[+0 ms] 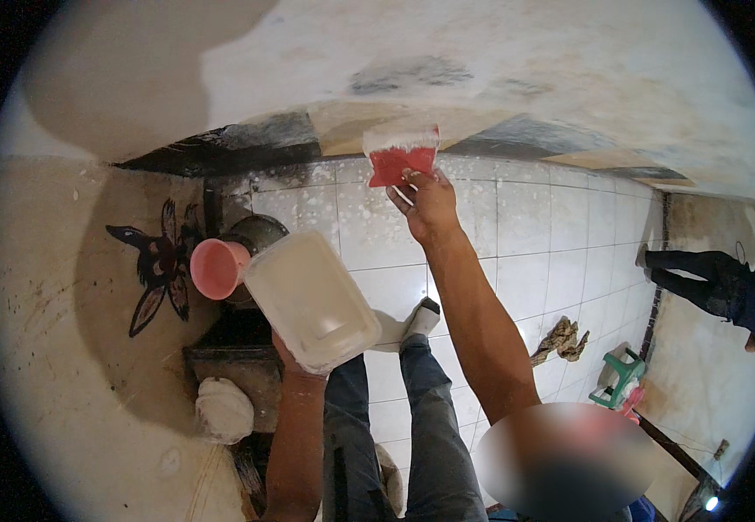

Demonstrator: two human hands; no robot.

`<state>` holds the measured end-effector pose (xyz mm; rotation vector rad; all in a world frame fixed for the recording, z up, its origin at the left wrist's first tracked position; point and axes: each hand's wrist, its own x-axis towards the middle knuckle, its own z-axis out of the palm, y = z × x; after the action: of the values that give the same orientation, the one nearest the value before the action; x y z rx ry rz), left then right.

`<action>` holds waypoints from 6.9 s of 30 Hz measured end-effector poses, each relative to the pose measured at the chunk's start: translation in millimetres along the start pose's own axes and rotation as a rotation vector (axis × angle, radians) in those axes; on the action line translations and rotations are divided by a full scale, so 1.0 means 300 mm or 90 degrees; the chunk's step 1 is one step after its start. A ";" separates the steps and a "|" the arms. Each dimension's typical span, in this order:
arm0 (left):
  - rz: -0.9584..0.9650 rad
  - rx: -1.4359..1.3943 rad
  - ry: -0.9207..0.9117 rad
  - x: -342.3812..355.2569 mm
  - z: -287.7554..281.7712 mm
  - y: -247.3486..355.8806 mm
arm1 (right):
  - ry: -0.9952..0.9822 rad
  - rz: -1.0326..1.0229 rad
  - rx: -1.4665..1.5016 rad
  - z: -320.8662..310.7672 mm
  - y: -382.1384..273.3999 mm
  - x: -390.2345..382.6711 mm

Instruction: The person patches a wall by using a putty knife to spread a white substance from a plastic container onto damaged areas of the wall surface.

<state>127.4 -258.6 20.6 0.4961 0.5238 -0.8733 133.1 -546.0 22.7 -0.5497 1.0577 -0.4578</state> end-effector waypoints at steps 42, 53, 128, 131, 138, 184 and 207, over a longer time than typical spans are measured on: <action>-0.017 -0.115 -0.077 -0.014 -0.005 0.025 | 0.135 -0.511 -0.234 0.135 -0.288 -0.351; -0.005 -0.009 -0.055 -0.025 0.025 0.008 | 0.192 -1.001 -0.716 0.424 -0.289 -0.058; -0.131 -0.054 -0.451 -0.811 1.043 -0.359 | -0.172 -0.221 -0.119 -0.166 -1.066 -1.563; 0.105 0.187 -0.441 -0.901 1.144 -0.368 | -0.202 -0.245 -0.200 -0.121 -1.059 -1.568; -0.090 -0.028 -0.415 -0.881 1.179 -0.341 | -0.212 -0.520 -0.540 -0.084 -1.008 -1.537; -0.137 0.071 -0.407 -0.876 1.278 -0.417 | -0.285 -0.149 -0.069 -0.282 -1.089 -1.492; -0.117 0.090 -0.408 -0.751 1.229 -0.423 | -0.350 -0.160 0.007 -0.363 -1.072 -1.346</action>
<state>-13.7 -418.7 417.0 0.2727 -0.0824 -1.1859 -164.2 -577.0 457.4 -0.7500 0.4614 -0.4943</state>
